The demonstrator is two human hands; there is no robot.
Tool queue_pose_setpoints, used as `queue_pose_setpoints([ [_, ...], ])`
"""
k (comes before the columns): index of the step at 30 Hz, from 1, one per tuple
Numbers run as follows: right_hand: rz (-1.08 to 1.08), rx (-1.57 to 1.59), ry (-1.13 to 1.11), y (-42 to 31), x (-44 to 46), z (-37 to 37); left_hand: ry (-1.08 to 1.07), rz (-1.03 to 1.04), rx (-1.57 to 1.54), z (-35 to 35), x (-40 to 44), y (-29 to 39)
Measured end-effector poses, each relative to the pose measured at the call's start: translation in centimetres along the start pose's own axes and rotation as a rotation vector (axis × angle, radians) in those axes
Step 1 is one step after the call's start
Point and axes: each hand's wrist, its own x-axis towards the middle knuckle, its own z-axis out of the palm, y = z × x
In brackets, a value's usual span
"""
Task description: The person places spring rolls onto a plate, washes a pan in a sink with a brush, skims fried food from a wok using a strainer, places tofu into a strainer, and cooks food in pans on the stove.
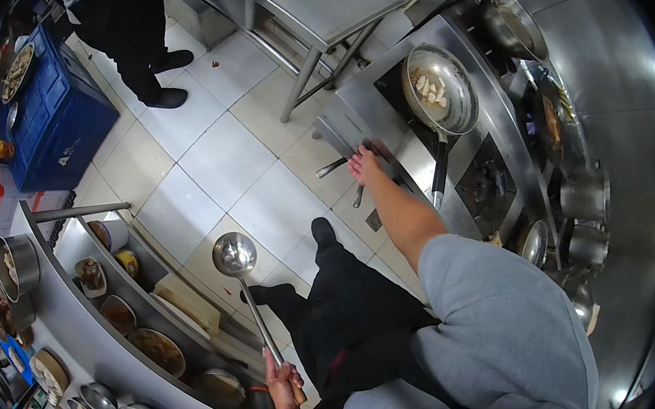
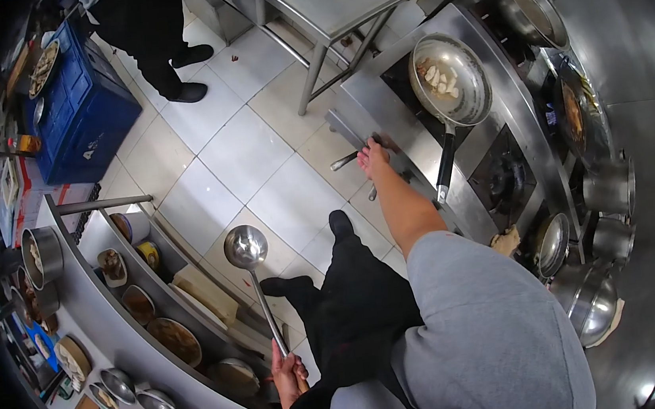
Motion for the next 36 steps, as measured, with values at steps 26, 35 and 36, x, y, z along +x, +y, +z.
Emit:
queue_pose_setpoints([
  [26,0.216,-0.126,-0.248,4.5,9.3,-3.7,-0.051,0.078,0.071,-1.6,0.3,-1.0],
  [35,0.227,-0.915,-0.671,10.5,-15.4,-2.1,-0.196,0.159,-0.112,1.6,-3.8,2.5],
  [36,0.303,-0.965,-0.773,10.9,-18.4,-1.8,-0.199,0.208,-0.072,2.8,-5.1,3.1],
])
